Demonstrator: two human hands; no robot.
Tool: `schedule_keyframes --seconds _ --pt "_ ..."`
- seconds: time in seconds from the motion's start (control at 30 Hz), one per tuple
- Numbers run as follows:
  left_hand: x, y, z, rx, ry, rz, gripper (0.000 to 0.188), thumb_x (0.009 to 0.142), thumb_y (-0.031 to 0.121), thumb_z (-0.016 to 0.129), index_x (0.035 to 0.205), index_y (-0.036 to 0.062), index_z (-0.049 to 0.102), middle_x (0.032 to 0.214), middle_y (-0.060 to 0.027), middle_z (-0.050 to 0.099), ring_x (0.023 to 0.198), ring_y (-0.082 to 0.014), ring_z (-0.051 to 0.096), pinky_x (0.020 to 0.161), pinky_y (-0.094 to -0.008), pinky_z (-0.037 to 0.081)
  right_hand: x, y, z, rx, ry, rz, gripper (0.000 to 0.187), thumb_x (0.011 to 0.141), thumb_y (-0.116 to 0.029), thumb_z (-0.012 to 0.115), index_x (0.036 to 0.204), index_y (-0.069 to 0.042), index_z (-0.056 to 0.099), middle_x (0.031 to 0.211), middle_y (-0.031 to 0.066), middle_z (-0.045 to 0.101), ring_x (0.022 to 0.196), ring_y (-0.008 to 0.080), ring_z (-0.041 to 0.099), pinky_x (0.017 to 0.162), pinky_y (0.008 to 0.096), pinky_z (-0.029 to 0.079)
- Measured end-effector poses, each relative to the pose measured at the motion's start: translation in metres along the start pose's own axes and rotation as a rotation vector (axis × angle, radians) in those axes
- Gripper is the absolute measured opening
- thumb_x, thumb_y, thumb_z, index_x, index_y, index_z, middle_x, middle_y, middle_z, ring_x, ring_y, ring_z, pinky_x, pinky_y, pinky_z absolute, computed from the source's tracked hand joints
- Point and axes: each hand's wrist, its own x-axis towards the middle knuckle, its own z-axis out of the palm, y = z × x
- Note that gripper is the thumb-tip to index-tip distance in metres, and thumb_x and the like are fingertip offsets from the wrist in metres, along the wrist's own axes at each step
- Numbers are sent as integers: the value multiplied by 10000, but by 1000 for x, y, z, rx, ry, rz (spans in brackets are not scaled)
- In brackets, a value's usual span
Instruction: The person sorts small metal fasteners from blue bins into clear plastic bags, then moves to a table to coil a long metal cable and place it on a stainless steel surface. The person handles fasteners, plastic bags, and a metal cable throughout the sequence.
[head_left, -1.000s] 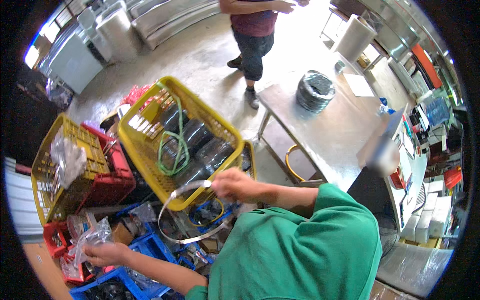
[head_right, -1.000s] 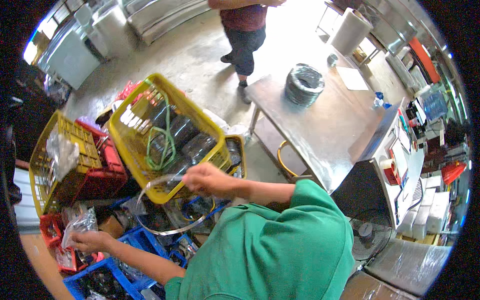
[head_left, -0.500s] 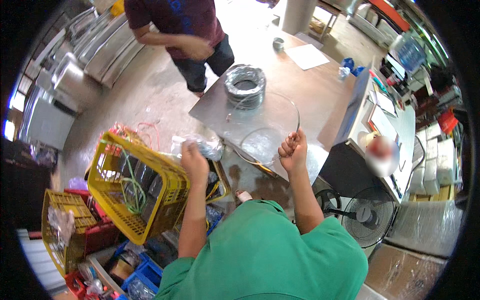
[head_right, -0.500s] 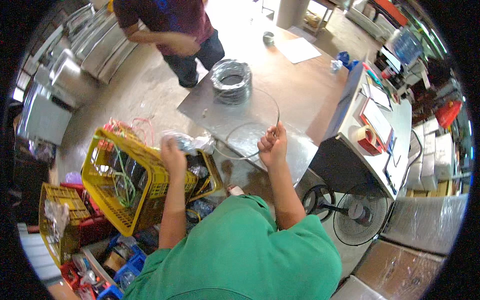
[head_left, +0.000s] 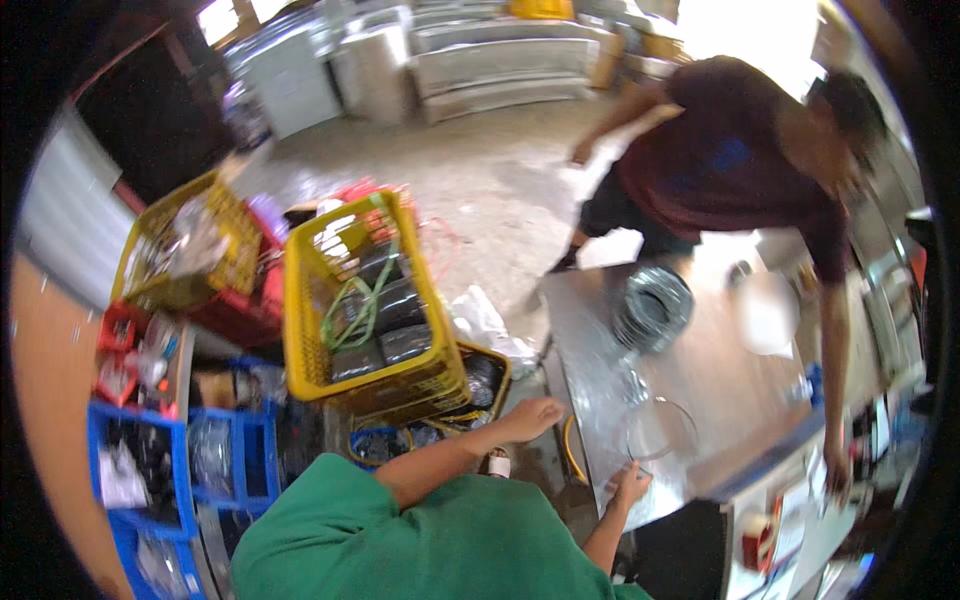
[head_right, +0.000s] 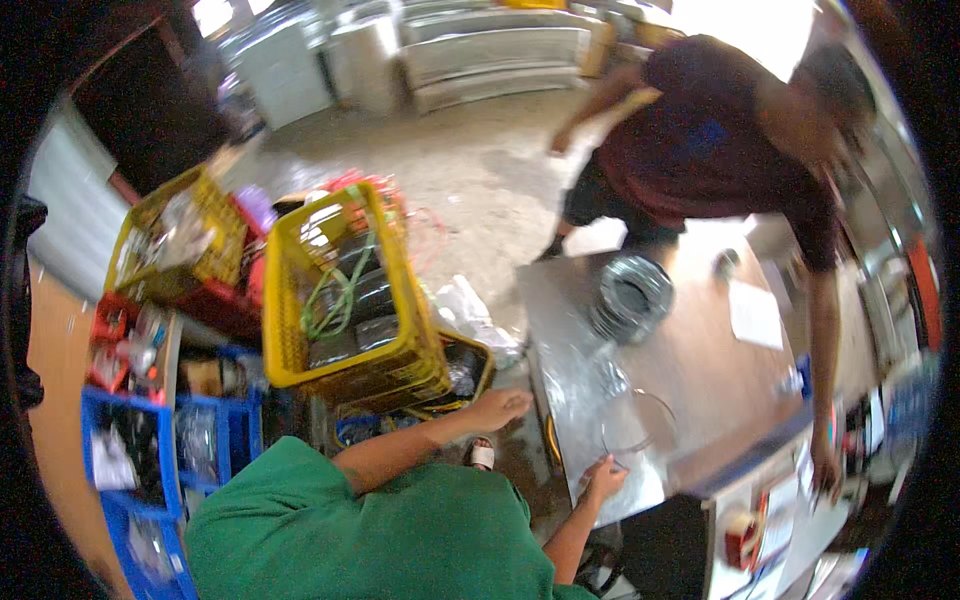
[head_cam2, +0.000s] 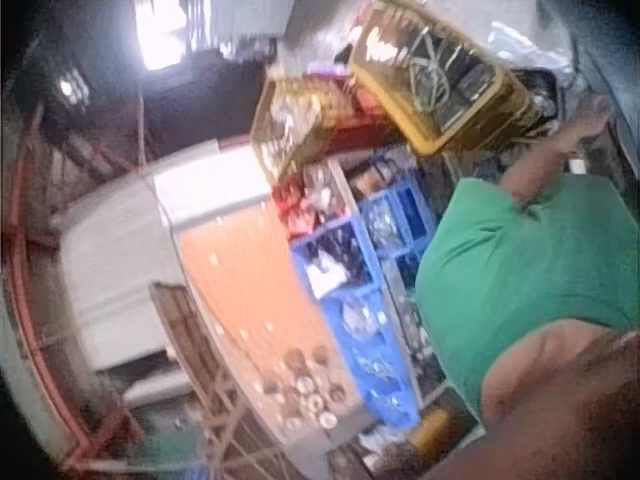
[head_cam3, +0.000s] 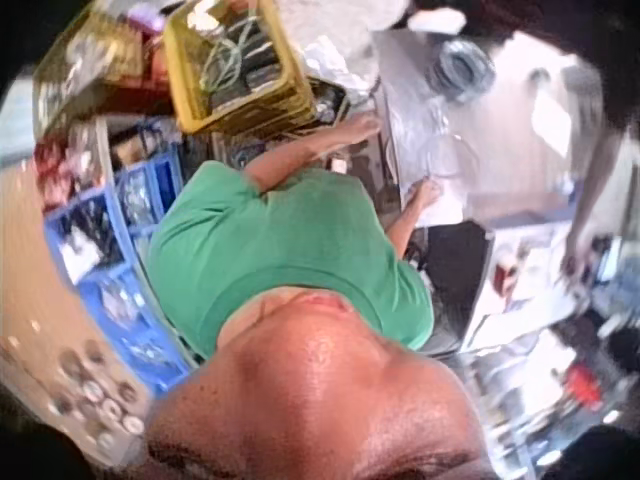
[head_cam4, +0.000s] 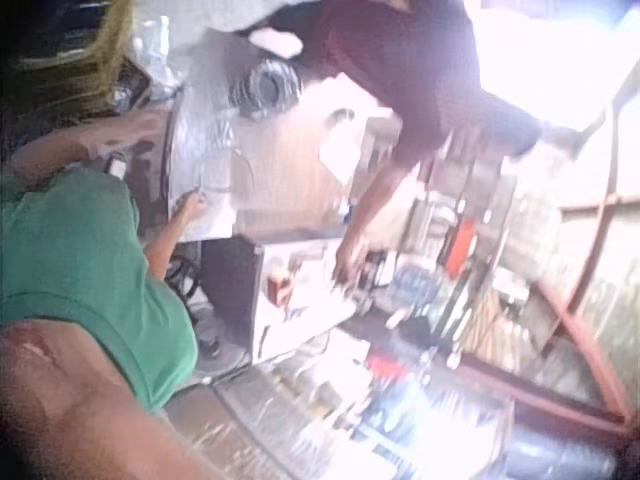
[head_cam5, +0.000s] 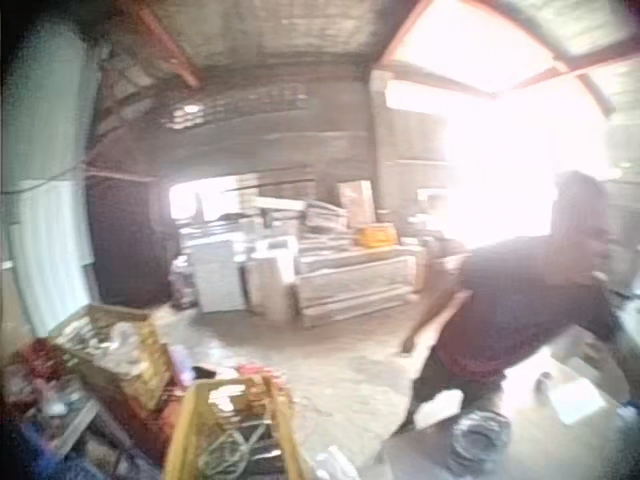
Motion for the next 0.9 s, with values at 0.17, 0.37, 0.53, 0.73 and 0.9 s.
schedule_keyframes --seconds 0.17,0.37,0.53,0.73,0.9 --pt "-148 -26 -139 165 158 -264 469 953 462 616 913 2 702 883 -122 738 832 -240 708 751 -369 539 -55 -59 48 -458 298 -39 891 855 -553 671 1468 18 369 1194 297 610 1146 489 574 902 664 461" --pt "-319 -82 -183 -228 825 -536 453 967 448 612 887 11 704 748 -62 715 646 -144 665 612 -323 523 -176 -234 178 -60 -200 -910 426 1004 -213 578 1350 24 501 1141 194 595 1028 291 588 872 388 504" --pt "-371 -144 -134 -542 1255 -586 377 963 381 634 950 10 698 758 -75 711 635 -146 650 612 -323 521 -407 -390 328 366 -910 -1165 321 996 -134 593 1279 14 559 1065 126 647 978 189 605 890 311 491" --pt "-392 -142 -194 -268 1545 -486 413 987 414 600 1148 41 677 993 -143 715 918 -274 702 790 -416 563 -678 -439 497 51 -1321 -1670 257 945 -176 641 1145 -15 660 889 130 704 829 182 668 790 323 524" --pt "-446 -120 -436 580 1969 -114 456 939 256 609 1326 23 543 1318 -201 567 1261 -397 500 1068 -519 369 -883 -450 623 19 -1280 -1989 298 957 -313 597 1100 -63 672 886 201 707 752 318 694 701 413 534"
